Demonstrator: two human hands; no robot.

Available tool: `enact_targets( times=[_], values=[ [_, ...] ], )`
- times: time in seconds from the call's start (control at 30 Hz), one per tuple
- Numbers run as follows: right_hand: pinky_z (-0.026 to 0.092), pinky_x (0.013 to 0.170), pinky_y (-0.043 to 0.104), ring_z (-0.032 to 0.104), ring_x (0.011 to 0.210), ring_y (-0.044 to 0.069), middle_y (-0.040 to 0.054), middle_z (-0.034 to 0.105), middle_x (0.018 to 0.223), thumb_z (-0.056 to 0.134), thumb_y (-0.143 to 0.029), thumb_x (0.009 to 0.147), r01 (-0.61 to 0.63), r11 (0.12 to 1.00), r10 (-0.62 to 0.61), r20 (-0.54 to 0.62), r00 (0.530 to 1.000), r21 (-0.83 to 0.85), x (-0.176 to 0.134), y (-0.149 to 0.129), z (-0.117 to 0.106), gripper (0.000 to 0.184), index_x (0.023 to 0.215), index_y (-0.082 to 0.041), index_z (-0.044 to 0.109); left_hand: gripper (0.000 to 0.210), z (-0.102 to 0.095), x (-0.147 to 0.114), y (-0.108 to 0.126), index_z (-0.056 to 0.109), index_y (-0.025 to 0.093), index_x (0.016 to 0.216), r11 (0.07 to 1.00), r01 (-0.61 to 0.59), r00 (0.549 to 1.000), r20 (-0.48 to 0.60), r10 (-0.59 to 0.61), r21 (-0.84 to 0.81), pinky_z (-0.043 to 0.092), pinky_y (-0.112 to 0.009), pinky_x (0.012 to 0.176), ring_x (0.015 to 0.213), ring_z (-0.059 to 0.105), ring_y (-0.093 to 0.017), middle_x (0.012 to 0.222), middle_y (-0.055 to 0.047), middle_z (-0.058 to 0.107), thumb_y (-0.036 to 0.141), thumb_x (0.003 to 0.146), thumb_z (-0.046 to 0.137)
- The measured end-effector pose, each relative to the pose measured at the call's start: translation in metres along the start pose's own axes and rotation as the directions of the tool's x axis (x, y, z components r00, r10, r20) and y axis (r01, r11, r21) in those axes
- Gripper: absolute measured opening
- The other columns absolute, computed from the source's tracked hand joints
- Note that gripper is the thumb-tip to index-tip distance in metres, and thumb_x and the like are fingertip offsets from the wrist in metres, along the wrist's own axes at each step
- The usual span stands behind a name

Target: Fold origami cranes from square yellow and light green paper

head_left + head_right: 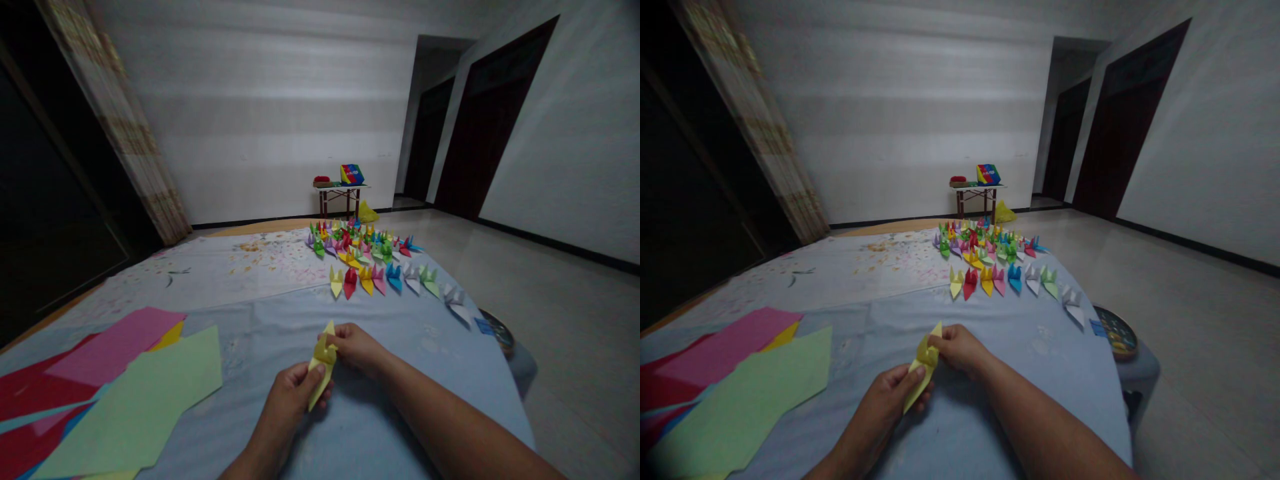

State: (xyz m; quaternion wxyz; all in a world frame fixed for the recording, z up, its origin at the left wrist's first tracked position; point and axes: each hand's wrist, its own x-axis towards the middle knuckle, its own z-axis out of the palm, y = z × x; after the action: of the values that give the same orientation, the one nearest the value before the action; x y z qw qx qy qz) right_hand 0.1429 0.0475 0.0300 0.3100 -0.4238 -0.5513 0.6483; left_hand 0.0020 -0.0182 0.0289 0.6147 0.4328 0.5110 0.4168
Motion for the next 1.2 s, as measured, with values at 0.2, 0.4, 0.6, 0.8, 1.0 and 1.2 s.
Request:
enact_targets(
  times=[0.2,0.4,0.6,0.8,1.0,1.2],
  values=[
    [0.01,0.036,0.02,0.022,0.031,0.002,-0.0087,0.034,0.039,0.057,-0.042,0.071,-0.053,0.987,0.047,0.042,0.998,0.15,-0.0018,-0.0003,0.0027,0.033,0.055,-0.016,0.044,0.042,0.0001,-0.0014,-0.0013,0.064,0.01,0.069,0.999,-0.014,1.0,-0.017,0.013,-0.043,0.039,-0.02,0.047,0.049,0.05,-0.01,0.056,-0.003,0.059,0.052,0.062,0.066],
    [0.006,0.034,0.02,0.02,0.029,0.002,-0.0096,0.033,0.038,0.057,-0.041,0.069,-0.091,0.952,0.088,0.023,0.996,0.292,-0.0023,-0.0021,0.0018,0.032,0.055,-0.017,0.041,0.038,-0.0028,-0.0025,-0.0021,0.064,0.01,0.069,0.999,-0.02,0.999,0.04,0.022,-0.05,0.036,-0.02,0.05,0.05,0.048,-0.009,0.056,-0.002,0.058,0.049,0.067,0.064],
    [0.007,0.034,0.019,0.021,0.029,0.001,-0.0101,0.033,0.038,0.059,-0.039,0.067,-0.09,0.949,0.1,-0.02,0.995,0.303,-0.0021,-0.0027,0.0006,0.03,0.057,-0.016,0.043,0.039,0.001,-0.0046,0.0016,0.065,0.01,0.068,0.998,-0.027,1.0,-0.002,0.027,-0.055,0.034,-0.02,0.05,0.05,0.047,-0.009,0.056,-0.002,0.058,0.049,0.067,0.064],
    [0.009,0.034,0.019,0.023,0.029,0.002,-0.0096,0.035,0.04,0.06,-0.041,0.066,-0.069,0.957,0.085,-0.046,0.995,0.283,0.0006,-0.0008,-0.0009,0.03,0.059,-0.016,0.046,0.041,0.0021,-0.006,0.0026,0.066,0.009,0.069,0.999,-0.031,0.999,-0.026,0.03,-0.036,0.032,-0.02,0.049,0.048,0.046,-0.009,0.054,-0.002,0.058,0.05,0.067,0.063],
    [0.008,0.035,0.02,0.022,0.03,0.002,-0.0097,0.034,0.04,0.059,-0.042,0.067,-0.071,0.962,0.093,-0.073,0.993,0.262,0.002,-0.0008,-0.0015,0.03,0.06,-0.015,0.048,0.041,0.0014,-0.0044,0.0016,0.065,0.009,0.064,0.999,-0.038,0.999,-0.038,0.038,-0.009,0.033,-0.02,0.049,0.048,0.047,-0.009,0.055,-0.004,0.059,0.049,0.067,0.063],
    [0.008,0.034,0.02,0.022,0.03,0.002,-0.0095,0.033,0.039,0.06,-0.042,0.067,-0.051,0.966,0.077,-0.093,0.993,0.253,0.001,-0.0025,-0.0012,0.03,0.059,-0.016,0.046,0.041,0.0009,-0.0019,-0.0015,0.065,0.009,0.063,0.999,-0.032,0.998,-0.055,0.032,0.013,0.034,-0.021,0.049,0.048,0.048,-0.01,0.054,-0.004,0.059,0.05,0.067,0.062]
  ],
)
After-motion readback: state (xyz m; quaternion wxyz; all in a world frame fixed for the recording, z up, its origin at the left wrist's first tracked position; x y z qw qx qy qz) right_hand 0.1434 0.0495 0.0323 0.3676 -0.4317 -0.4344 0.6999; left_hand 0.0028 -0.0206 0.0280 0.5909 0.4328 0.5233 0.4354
